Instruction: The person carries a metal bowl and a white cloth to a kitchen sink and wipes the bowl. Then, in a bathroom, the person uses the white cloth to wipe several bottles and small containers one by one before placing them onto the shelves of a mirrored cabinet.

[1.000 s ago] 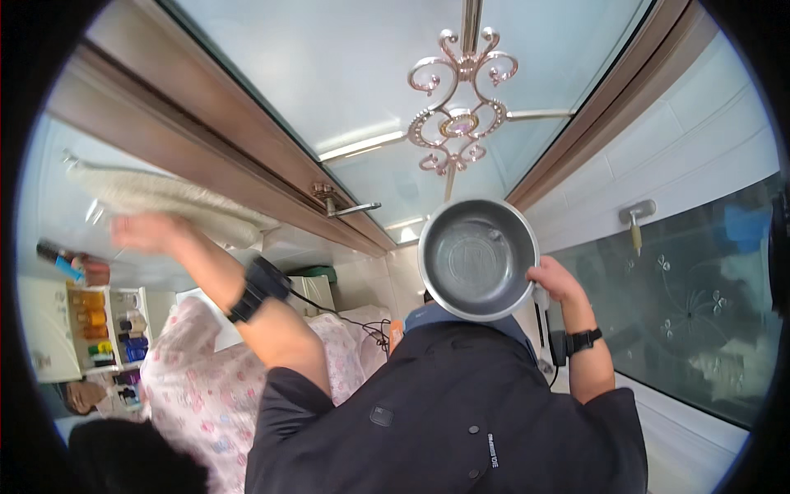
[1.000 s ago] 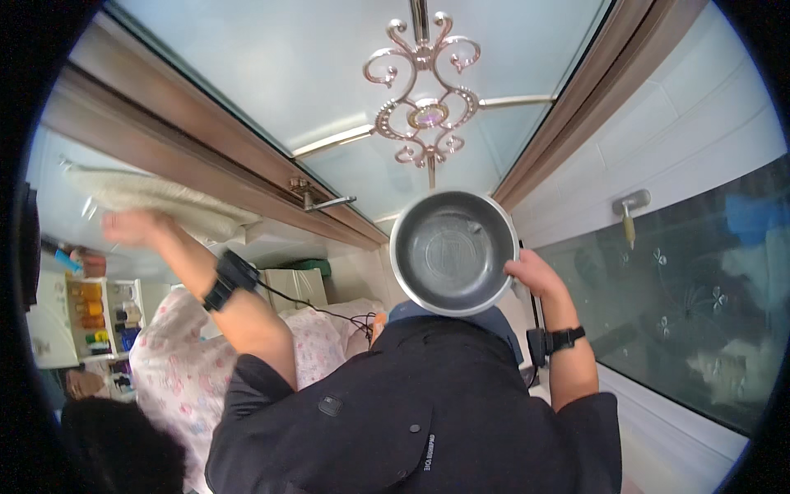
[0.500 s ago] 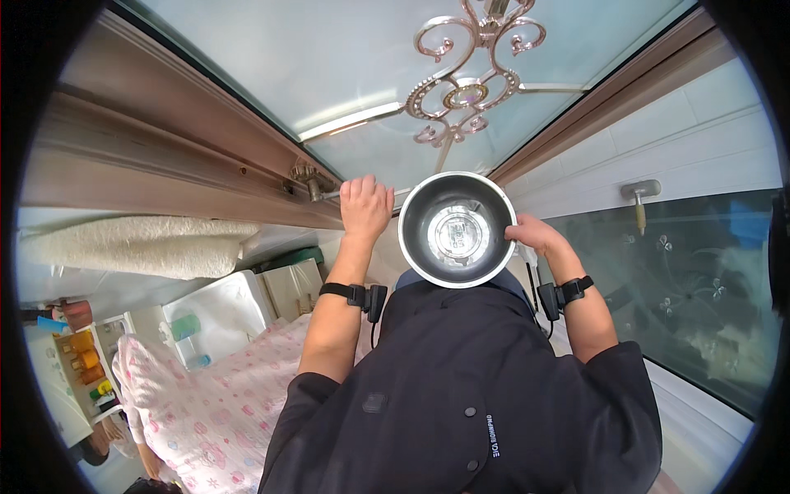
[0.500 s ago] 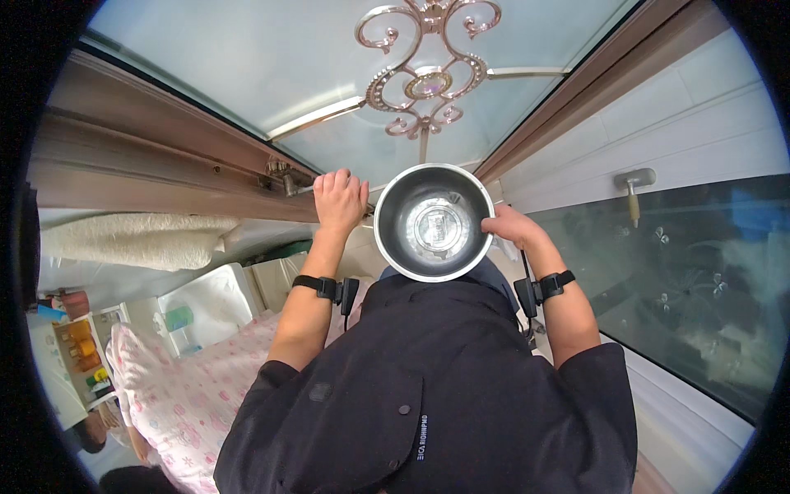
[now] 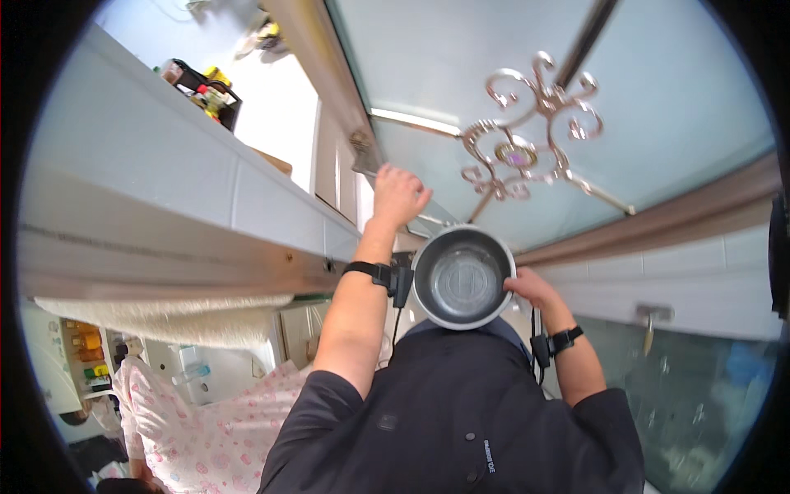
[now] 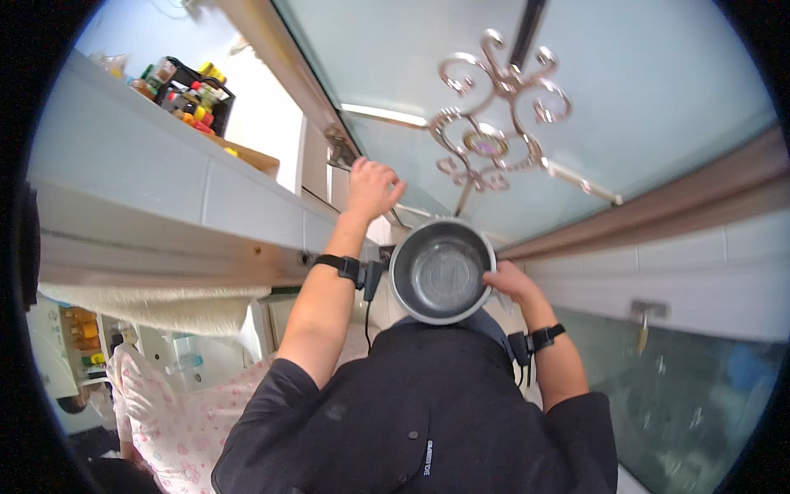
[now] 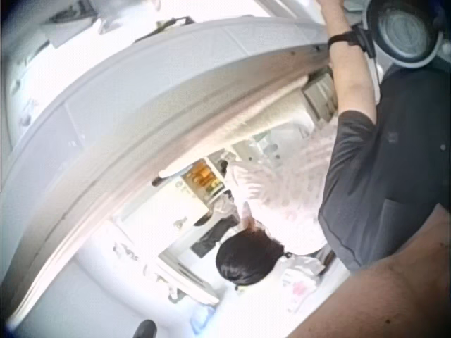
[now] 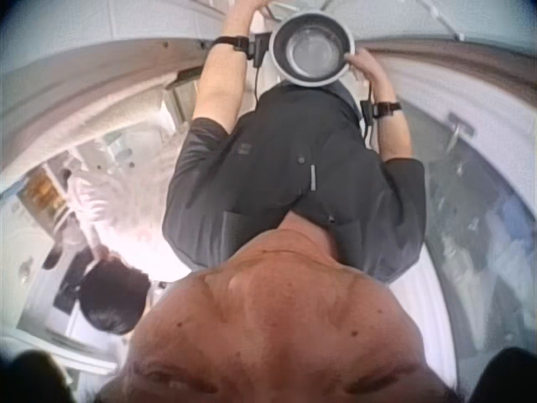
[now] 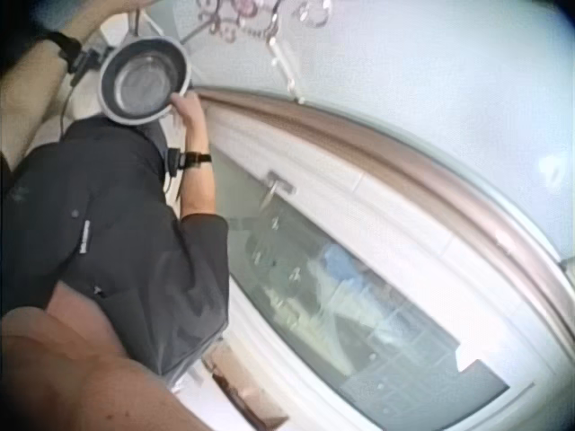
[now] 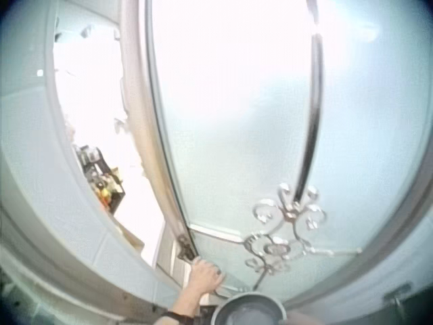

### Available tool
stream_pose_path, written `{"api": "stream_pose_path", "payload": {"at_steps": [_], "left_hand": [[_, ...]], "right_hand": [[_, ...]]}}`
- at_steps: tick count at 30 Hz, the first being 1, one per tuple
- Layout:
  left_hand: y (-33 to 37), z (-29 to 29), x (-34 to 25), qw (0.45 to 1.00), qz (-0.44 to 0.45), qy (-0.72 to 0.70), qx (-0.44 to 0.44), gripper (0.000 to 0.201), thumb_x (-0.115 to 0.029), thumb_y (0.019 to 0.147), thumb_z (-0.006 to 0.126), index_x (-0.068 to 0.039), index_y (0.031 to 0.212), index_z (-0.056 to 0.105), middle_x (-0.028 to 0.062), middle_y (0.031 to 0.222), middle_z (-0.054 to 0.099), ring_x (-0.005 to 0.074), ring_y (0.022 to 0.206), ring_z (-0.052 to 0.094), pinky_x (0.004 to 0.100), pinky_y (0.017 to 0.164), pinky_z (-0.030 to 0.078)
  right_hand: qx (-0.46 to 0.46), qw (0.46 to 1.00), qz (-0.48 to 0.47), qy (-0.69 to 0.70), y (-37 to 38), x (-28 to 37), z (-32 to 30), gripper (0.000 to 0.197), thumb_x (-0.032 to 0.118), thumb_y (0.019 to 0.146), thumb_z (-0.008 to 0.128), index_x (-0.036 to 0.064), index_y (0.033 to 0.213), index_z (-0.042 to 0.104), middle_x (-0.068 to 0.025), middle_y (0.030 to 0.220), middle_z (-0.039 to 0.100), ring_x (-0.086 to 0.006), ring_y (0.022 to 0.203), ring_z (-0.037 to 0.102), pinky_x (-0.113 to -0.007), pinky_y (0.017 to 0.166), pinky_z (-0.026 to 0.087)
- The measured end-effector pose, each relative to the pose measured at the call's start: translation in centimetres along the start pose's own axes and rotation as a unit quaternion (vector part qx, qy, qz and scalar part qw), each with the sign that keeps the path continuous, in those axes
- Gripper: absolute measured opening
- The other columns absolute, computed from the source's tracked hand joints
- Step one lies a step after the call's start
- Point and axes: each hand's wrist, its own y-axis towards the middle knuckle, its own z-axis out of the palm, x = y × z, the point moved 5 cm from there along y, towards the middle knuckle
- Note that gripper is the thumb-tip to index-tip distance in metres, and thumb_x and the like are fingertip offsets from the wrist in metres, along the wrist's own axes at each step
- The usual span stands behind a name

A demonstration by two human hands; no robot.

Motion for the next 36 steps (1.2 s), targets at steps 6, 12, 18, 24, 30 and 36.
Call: {"api": "stream_pose_path", "payload": {"at_steps": [6,12,18,24,30,36], "left_hand": [[5.1,1.5,3.8,0.999,-0.003,-0.01,0.038,0.028,-0.036,0.077,0.06,-0.011,0.064,0.066,0.0043,0.07,0.062,0.0232,0.083,0.057,0.0411,0.095,0.033],[13.0,4.5,3.3,0.992,0.121,-0.015,-0.015,0.034,-0.033,0.075,0.059,-0.008,0.052,0.062,0.007,0.056,0.056,0.0266,0.067,0.055,0.038,0.071,0.041],[18.2,7.4,8.6,0.957,-0.174,-0.234,-0.007,0.036,-0.034,0.086,0.052,0.001,0.089,0.061,0.0179,0.093,0.06,0.0333,0.082,0.056,0.0451,0.084,0.039],[29.6,8.0,10.6,0.822,-0.119,-0.551,-0.085,0.044,-0.046,0.093,0.042,-0.004,0.106,0.047,0.0152,0.095,0.055,0.0306,0.092,0.053,0.0363,0.085,0.041],[35.7,14.0,10.4,0.85,0.07,-0.507,0.123,0.039,-0.034,0.097,0.032,-0.005,0.112,0.053,0.016,0.11,0.057,0.0302,0.106,0.052,0.0363,0.092,0.04],[39.5,13.3,10.7,0.817,0.162,-0.476,0.285,0.048,-0.046,0.091,0.037,-0.004,0.104,0.057,0.019,0.105,0.058,0.0353,0.102,0.053,0.0441,0.088,0.041]], "right_hand": [[0.023,0.993,0.026,-0.114,5.7,11.1,0.3,0.038,0.018,0.069,0.058,-0.0129,0.09,0.06,-0.0128,0.08,0.063,-0.0198,0.072,0.057,-0.033,0.066,0.045],[-0.008,0.987,-0.101,-0.124,20.4,10.1,-1.5,0.045,0.023,0.068,0.058,-0.0148,0.092,0.058,-0.0177,0.081,0.062,-0.0226,0.074,0.057,-0.036,0.066,0.046],[0.023,0.981,-0.131,-0.142,21.9,21.4,1.7,0.047,0.03,0.069,0.056,-0.0139,0.086,0.058,-0.025,0.078,0.059,-0.0279,0.077,0.059,-0.042,0.068,0.045],[0.006,0.987,-0.162,0.019,32.8,21.9,3.9,0.035,0.018,0.074,0.056,-0.0132,0.089,0.057,-0.0171,0.076,0.06,-0.0234,0.071,0.057,-0.039,0.064,0.045],[0.026,0.928,-0.262,0.263,39.1,31.1,3.8,0.036,0.019,0.078,0.063,-0.0056,0.103,0.058,-0.0127,0.092,0.064,-0.0212,0.081,0.06,-0.033,0.069,0.047],[-0.126,0.979,-0.159,-0.008,45.8,43.0,3.1,0.036,0.028,0.077,0.061,-0.0035,0.094,0.057,-0.0132,0.081,0.062,-0.0246,0.073,0.059,-0.038,0.065,0.047]]}}
